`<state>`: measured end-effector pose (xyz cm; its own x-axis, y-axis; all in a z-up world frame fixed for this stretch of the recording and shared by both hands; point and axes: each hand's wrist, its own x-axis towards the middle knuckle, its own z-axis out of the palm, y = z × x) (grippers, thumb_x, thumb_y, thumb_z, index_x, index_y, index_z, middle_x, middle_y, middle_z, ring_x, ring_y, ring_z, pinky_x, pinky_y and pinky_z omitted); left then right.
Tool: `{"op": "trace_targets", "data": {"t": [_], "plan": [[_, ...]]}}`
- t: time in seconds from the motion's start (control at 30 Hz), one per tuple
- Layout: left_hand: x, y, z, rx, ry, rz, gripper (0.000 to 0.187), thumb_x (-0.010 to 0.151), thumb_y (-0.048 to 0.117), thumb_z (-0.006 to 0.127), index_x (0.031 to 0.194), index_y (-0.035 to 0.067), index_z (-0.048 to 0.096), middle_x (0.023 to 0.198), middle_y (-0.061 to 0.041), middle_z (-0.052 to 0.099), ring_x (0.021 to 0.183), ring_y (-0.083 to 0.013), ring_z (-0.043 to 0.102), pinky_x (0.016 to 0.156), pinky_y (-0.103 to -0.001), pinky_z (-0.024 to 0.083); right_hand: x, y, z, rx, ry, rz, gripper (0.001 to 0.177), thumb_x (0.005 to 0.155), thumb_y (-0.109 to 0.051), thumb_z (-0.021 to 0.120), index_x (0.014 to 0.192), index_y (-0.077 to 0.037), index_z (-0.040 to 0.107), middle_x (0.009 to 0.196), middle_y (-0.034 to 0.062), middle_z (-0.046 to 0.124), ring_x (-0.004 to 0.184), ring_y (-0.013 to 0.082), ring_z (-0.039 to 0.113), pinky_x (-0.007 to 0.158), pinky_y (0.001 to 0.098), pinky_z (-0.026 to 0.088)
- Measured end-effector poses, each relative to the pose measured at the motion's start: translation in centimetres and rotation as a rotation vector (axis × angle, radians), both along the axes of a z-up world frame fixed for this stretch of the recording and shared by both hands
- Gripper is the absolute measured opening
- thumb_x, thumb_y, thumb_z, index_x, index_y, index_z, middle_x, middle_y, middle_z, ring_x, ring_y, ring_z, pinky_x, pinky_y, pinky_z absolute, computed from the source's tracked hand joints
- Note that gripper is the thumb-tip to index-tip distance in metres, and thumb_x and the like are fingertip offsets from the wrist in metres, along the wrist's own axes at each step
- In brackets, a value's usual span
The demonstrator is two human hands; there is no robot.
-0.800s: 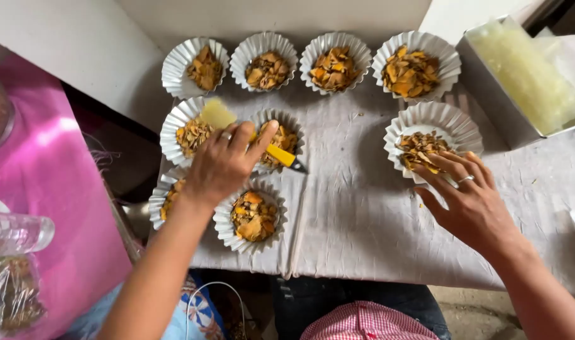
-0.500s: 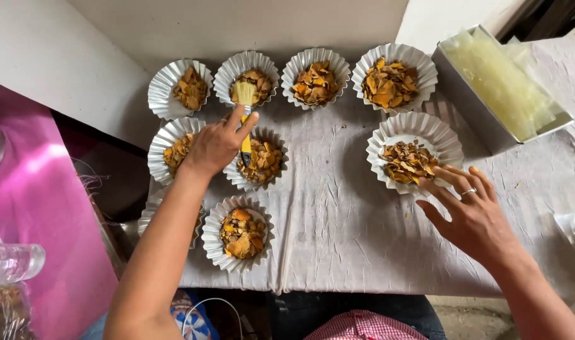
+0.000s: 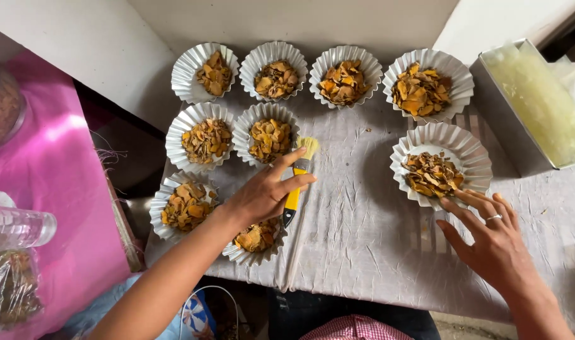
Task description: Applying a coating to dried tea ingredients using a brush and then placing them into small plastic bags for packaging.
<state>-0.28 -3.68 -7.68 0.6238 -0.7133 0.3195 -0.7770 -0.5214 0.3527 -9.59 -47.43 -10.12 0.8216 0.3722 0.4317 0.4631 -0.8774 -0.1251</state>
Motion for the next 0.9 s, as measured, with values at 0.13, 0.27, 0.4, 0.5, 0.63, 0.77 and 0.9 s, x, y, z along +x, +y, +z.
{"op": "trace_targets", "data": {"t": [0.13, 0.27, 0.4, 0.5, 0.63, 0.77, 0.9], "plan": [[0.8, 0.1, 0.4, -0.088, 0.056, -0.025, 0.033, 0.102, -0.005, 0.051, 0.128, 0.014, 0.060, 0.152, -0.032, 0.037, 0.113, -0.0512, 0.067, 0.050, -0.032, 0.072, 0.1, -0.2, -0.4, -0.012, -0.020, -0.018, 0.052, 0.088, -0.030, 0.075, 0.138, -0.021, 0.064, 0.142, 0.0075, 0.062, 0.134, 0.0265, 0.061, 0.122, 0.0558, 0.045], [2.4, 0.5, 1.7, -0.197, -0.056, 0.035, 0.045, 0.102, -0.012, 0.057, 0.138, 0.016, 0.054, 0.149, -0.028, 0.041, 0.105, -0.0442, 0.069, 0.063, -0.035, 0.074, 0.8, 0.2, 0.6, -0.011, -0.012, 0.023, 0.047, 0.089, -0.024, 0.075, 0.135, -0.018, 0.064, 0.141, 0.0102, 0.060, 0.133, 0.0287, 0.059, 0.119, 0.0542, 0.046], [7.2, 2.6, 4.0, 0.041, -0.196, 0.207, 0.060, 0.096, -0.016, 0.070, 0.146, 0.011, 0.052, 0.156, -0.030, 0.035, 0.093, -0.0387, 0.072, 0.056, -0.033, 0.071, 1.6, 0.3, 1.0, 0.053, 0.032, 0.105, 0.043, 0.090, -0.011, 0.074, 0.131, -0.014, 0.065, 0.138, 0.0156, 0.059, 0.132, 0.0346, 0.058, 0.114, 0.0507, 0.049], [8.7, 1.4, 6.9, 0.292, 0.153, 0.393, 0.078, 0.085, -0.030, 0.050, 0.152, 0.009, 0.046, 0.165, -0.023, 0.020, 0.105, -0.0478, 0.068, 0.054, -0.041, 0.074, 1.5, 0.6, 2.1, 0.084, 0.036, 0.108, 0.042, 0.091, -0.006, 0.072, 0.131, -0.013, 0.064, 0.139, 0.0164, 0.059, 0.128, 0.0373, 0.060, 0.107, 0.0509, 0.053], [10.5, 2.3, 4.7, 0.496, 0.256, 0.431, 0.090, 0.079, -0.028, 0.042, 0.157, 0.016, 0.037, 0.169, -0.010, 0.021, 0.130, -0.0438, 0.054, 0.092, -0.054, 0.060, 1.4, -0.4, 1.6, 0.064, 0.065, 0.089, 0.044, 0.089, -0.013, 0.072, 0.133, -0.013, 0.063, 0.142, 0.0145, 0.057, 0.131, 0.0341, 0.057, 0.111, 0.0492, 0.050], [9.5, 2.3, 5.1, 0.432, 0.028, 0.409, 0.067, 0.091, -0.018, 0.037, 0.150, 0.011, 0.048, 0.159, -0.023, 0.036, 0.134, -0.0551, 0.044, 0.113, -0.067, 0.037, 1.6, -0.3, 1.2, 0.134, 0.114, 0.129, 0.035, 0.090, -0.005, 0.070, 0.124, -0.008, 0.066, 0.138, 0.0179, 0.057, 0.129, 0.0358, 0.058, 0.105, 0.0493, 0.055], [6.2, -1.4, 7.8, 0.343, -0.210, 0.290, 0.051, 0.088, -0.012, 0.049, 0.136, 0.004, 0.059, 0.145, -0.025, 0.052, 0.134, -0.0414, 0.049, 0.111, -0.055, 0.049, 2.7, 1.1, -0.1, 0.162, 0.156, 0.241, 0.031, 0.088, -0.005, 0.069, 0.119, -0.008, 0.069, 0.134, 0.0172, 0.062, 0.127, 0.0373, 0.056, 0.102, 0.0495, 0.060]]}}
